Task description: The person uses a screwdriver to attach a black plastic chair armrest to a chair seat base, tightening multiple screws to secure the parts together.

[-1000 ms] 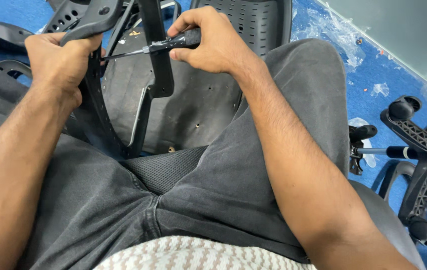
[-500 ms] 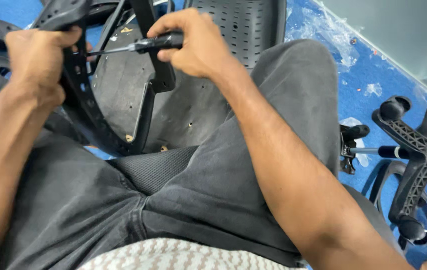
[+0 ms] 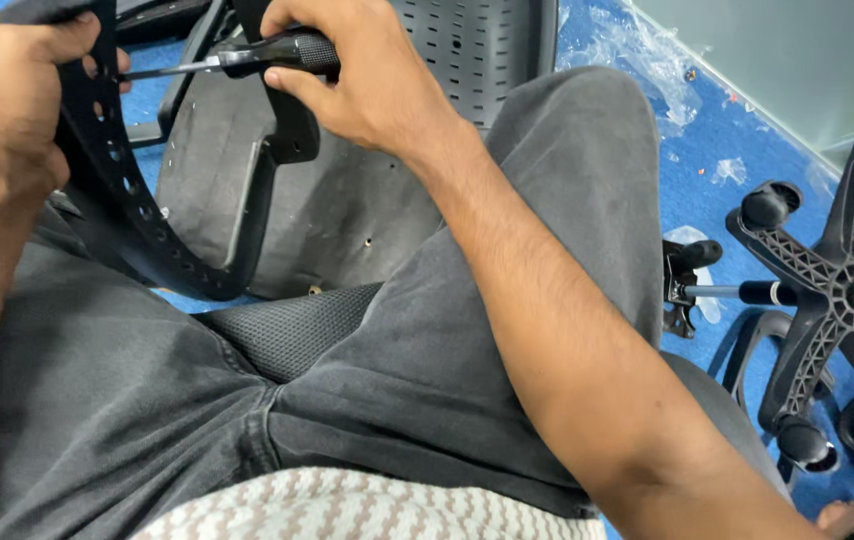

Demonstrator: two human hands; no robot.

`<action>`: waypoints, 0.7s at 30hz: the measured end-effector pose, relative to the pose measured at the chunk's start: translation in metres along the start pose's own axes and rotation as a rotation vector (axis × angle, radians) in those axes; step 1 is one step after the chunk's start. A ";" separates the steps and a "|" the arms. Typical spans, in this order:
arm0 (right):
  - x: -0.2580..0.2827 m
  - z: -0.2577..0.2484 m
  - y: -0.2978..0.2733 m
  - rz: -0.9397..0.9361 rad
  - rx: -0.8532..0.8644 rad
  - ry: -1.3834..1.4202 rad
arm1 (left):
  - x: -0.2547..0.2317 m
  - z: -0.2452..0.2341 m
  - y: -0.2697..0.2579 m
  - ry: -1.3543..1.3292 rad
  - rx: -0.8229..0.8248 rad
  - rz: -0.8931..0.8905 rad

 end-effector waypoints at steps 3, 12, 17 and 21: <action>-0.017 0.011 -0.001 0.393 0.043 0.125 | -0.001 -0.004 -0.003 -0.057 -0.011 -0.086; -0.037 0.016 -0.012 0.807 0.028 0.442 | -0.016 -0.009 0.002 0.018 -0.113 0.066; 0.010 -0.001 0.019 0.050 0.008 -0.088 | -0.011 -0.012 0.003 -0.311 -0.152 -0.109; -0.017 0.009 0.019 0.718 0.041 0.150 | -0.009 -0.013 0.004 -0.323 -0.085 -0.073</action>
Point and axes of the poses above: each hand's wrist, its own y-axis towards the middle knuckle, its own z-axis out of the palm, x = y × z, the point moved 6 cm from there along y, towards the middle knuckle, and after that the axes turned 9 degrees about y, right-handed, at the moved point
